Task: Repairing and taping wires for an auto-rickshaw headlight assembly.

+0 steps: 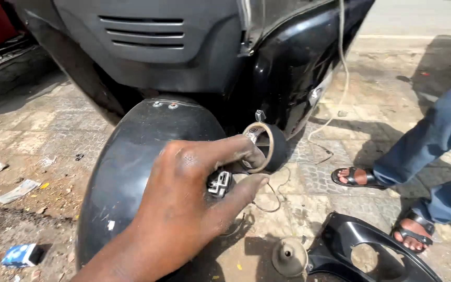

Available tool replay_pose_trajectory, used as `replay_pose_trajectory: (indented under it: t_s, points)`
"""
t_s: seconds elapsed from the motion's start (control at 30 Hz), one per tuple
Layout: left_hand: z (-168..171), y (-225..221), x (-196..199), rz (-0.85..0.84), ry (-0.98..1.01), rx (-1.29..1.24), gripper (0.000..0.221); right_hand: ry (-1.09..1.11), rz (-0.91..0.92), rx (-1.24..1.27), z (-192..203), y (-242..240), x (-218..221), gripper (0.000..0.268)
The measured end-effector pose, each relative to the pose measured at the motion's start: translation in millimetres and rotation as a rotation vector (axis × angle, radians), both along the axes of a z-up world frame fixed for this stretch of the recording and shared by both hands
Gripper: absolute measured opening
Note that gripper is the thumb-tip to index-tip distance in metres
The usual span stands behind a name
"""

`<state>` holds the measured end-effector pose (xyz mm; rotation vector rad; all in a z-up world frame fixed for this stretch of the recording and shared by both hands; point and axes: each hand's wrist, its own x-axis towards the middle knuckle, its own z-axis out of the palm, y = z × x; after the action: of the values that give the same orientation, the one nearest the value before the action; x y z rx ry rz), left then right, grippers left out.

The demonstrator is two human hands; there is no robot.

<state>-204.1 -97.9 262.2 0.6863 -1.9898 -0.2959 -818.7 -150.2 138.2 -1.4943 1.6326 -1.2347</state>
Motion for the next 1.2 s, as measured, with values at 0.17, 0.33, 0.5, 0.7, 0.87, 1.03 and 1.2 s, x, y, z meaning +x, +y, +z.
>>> replay_pose_trajectory:
  t_s: [0.17, 0.33, 0.5, 0.7, 0.87, 1.03, 1.2]
  points:
    - [-19.0, 5.6, -117.0, -0.143, 0.008, 0.022, 0.033, -0.35, 0.535, -0.269, 103.6, 106.1, 289.2, 0.064]
    - [-89.5, 10.4, -164.9, -0.3, 0.155, 0.714, 0.038, -0.417, 0.148, -0.024, 50.4, 115.8, 242.9, 0.041]
    - [-145.7, -23.5, -167.8, -0.267, 0.472, 1.513, 0.065, -0.232, 0.02, -0.19, 50.9, 121.8, 192.8, 0.039]
    - [-113.3, -28.9, -174.8, -0.225, 0.505, 1.572, 0.062, -0.221, 0.113, -0.218, 45.6, 120.0, 198.6, 0.041]
    - [-123.7, -31.8, -170.9, 0.016, 0.249, 1.442, 0.059, -0.184, 0.149, -0.225, 46.3, 107.7, 206.9, 0.04]
    - [-113.0, -31.8, -167.6, -0.273, 0.383, 1.289, 0.036, -0.289, 0.157, -0.139, 37.6, 97.8, 209.4, 0.029]
    - [-91.4, -26.2, -169.7, -0.271, 0.533, 1.346, 0.03, -0.159, 0.054, -0.017, 24.6, 93.4, 201.7, 0.024]
